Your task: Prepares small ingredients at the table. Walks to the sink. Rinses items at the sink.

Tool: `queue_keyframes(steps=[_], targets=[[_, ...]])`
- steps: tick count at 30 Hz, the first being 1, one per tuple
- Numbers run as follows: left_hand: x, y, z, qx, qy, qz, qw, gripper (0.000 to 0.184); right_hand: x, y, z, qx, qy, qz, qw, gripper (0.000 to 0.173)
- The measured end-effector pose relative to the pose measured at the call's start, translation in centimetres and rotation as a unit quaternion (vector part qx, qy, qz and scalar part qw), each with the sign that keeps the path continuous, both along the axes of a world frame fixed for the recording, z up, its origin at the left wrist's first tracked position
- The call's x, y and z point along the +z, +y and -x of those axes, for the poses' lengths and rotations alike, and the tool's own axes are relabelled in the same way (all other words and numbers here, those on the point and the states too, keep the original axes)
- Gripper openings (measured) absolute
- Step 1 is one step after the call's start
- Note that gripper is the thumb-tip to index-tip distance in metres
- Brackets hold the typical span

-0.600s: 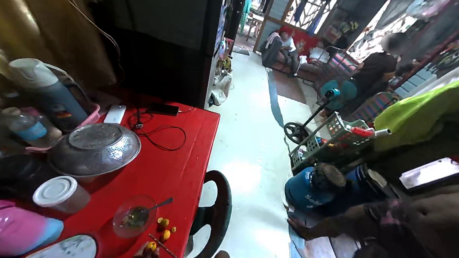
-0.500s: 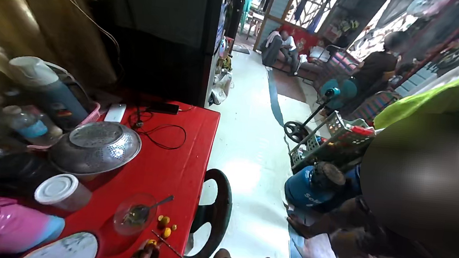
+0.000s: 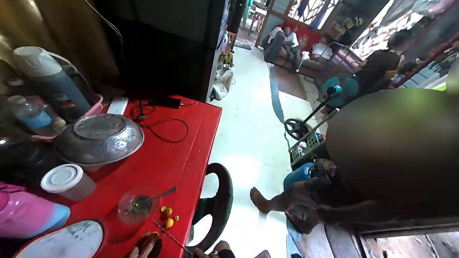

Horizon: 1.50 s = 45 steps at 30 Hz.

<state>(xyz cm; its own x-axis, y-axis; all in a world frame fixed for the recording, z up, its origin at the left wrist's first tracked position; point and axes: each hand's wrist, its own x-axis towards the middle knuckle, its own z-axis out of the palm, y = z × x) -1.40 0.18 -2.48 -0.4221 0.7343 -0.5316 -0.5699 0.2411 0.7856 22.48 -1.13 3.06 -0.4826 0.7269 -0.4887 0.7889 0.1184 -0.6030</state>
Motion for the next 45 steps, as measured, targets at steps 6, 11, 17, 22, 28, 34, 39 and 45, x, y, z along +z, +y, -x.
queue_keyframes(steps=[6, 11, 17, 22, 28, 34, 39, 45], targets=[[0.1, 0.0, -0.2, 0.008, -0.006, 0.005, 1.0, 0.029, -0.1, -0.1, 0.0, 0.004, 0.003, -0.023, 1.0, 0.061], [0.3, -0.1, -0.1, 0.01, -0.01, -0.004, 1.0, 0.029, -0.1, -0.1, 0.0, 0.011, -0.001, -0.015, 1.0, 0.062], [0.7, 0.9, -0.1, -0.02, -0.007, -0.025, 0.999, 0.027, -0.2, -0.2, -0.2, -0.01, -0.01, -0.051, 0.999, 0.054], [2.2, 0.5, 0.4, -0.029, 0.005, 0.024, 0.999, 0.03, -0.7, -1.2, -0.3, -0.008, -0.01, -0.081, 0.997, 0.053], [1.1, 0.5, 0.8, -0.026, -0.021, 0.048, 0.998, 0.036, -1.0, -2.0, -0.8, 0.016, 0.004, -0.134, 0.991, 0.045], [0.8, 0.2, 0.7, -0.031, -0.027, 0.058, 0.997, 0.036, -1.2, -2.3, -1.3, 0.016, -0.004, -0.135, 0.991, 0.046], [0.4, 0.3, 0.4, -0.031, -0.03, 0.053, 0.998, 0.034, -1.4, -2.3, -1.6, 0.019, -0.004, -0.125, 0.992, 0.048], [-0.3, 0.2, 0.2, -0.029, -0.031, 0.038, 0.998, 0.032, -1.3, -2.3, -1.8, 0.022, -0.021, -0.119, 0.992, 0.049]])
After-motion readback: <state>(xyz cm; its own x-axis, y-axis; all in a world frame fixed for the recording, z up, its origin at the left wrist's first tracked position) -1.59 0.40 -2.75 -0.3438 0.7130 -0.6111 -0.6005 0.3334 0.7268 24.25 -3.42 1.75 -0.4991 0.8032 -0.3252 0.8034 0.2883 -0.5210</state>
